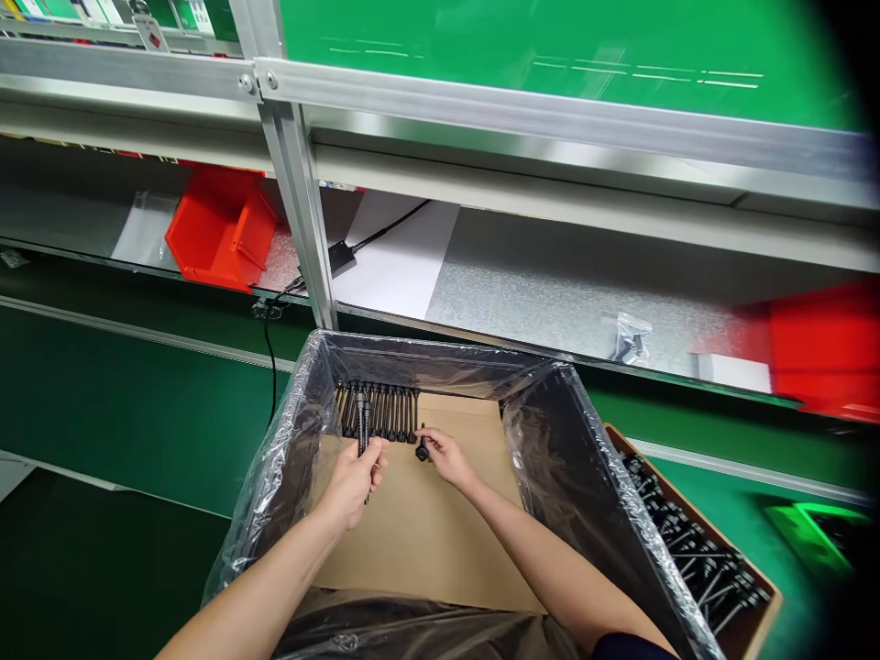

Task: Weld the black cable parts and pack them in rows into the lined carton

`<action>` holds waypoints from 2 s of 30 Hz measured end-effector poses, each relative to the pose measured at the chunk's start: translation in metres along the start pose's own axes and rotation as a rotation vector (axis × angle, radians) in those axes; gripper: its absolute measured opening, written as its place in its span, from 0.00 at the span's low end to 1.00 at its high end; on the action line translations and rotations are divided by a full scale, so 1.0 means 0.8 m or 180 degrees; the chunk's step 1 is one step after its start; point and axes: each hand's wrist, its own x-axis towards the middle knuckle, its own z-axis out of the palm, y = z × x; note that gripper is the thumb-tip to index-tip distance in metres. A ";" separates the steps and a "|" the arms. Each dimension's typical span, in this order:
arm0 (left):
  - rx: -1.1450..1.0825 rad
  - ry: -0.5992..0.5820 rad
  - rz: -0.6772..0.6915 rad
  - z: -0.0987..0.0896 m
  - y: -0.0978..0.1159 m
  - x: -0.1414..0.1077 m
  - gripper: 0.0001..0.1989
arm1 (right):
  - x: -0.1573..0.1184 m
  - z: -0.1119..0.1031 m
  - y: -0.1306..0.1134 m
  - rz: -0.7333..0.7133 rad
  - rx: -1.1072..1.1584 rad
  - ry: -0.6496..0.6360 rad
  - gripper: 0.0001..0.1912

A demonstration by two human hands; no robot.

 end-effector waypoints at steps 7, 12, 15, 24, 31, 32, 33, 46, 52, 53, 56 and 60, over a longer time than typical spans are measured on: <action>0.0071 0.0032 -0.0036 -0.003 0.002 0.001 0.25 | 0.047 -0.019 0.062 0.0896 0.0630 0.0644 0.12; 0.0051 0.0049 -0.0199 0.000 0.005 -0.001 0.26 | 0.081 -0.016 0.090 0.1156 -0.0518 0.0716 0.04; 0.0032 0.0043 -0.0267 0.002 0.007 -0.002 0.26 | 0.098 -0.011 0.093 0.1097 -0.1416 0.0761 0.10; -0.0092 -0.0043 -0.0310 -0.001 0.007 0.000 0.25 | 0.125 0.012 0.088 0.1132 -0.2150 0.0650 0.09; -0.0017 -0.0053 -0.0335 -0.002 0.007 0.001 0.24 | 0.123 0.015 0.083 0.1163 -0.1984 0.0657 0.09; -0.0007 -0.0070 -0.0343 -0.002 0.007 0.001 0.23 | 0.123 0.014 0.080 0.1155 -0.1969 0.0674 0.09; 0.0000 -0.0092 -0.0348 -0.002 0.008 0.001 0.22 | 0.121 0.014 0.075 0.1147 -0.1956 0.0729 0.08; 0.0722 -0.0684 -0.0106 0.004 -0.001 -0.004 0.24 | -0.026 0.074 -0.074 0.0977 0.2474 -0.1545 0.19; 0.1367 -0.0697 0.0143 -0.001 -0.009 0.002 0.28 | -0.030 0.091 -0.090 0.0953 0.3075 -0.0965 0.16; 0.1365 -0.0636 0.0130 -0.002 -0.010 0.003 0.27 | -0.022 0.085 -0.082 0.0949 0.3051 -0.0796 0.16; 0.1467 -0.0443 0.0210 -0.006 -0.014 0.007 0.25 | 0.015 0.056 -0.040 0.1065 0.2476 -0.0080 0.16; 0.1741 -0.0428 0.0435 -0.008 -0.013 0.005 0.22 | 0.065 0.001 0.027 0.1616 0.0119 0.0721 0.15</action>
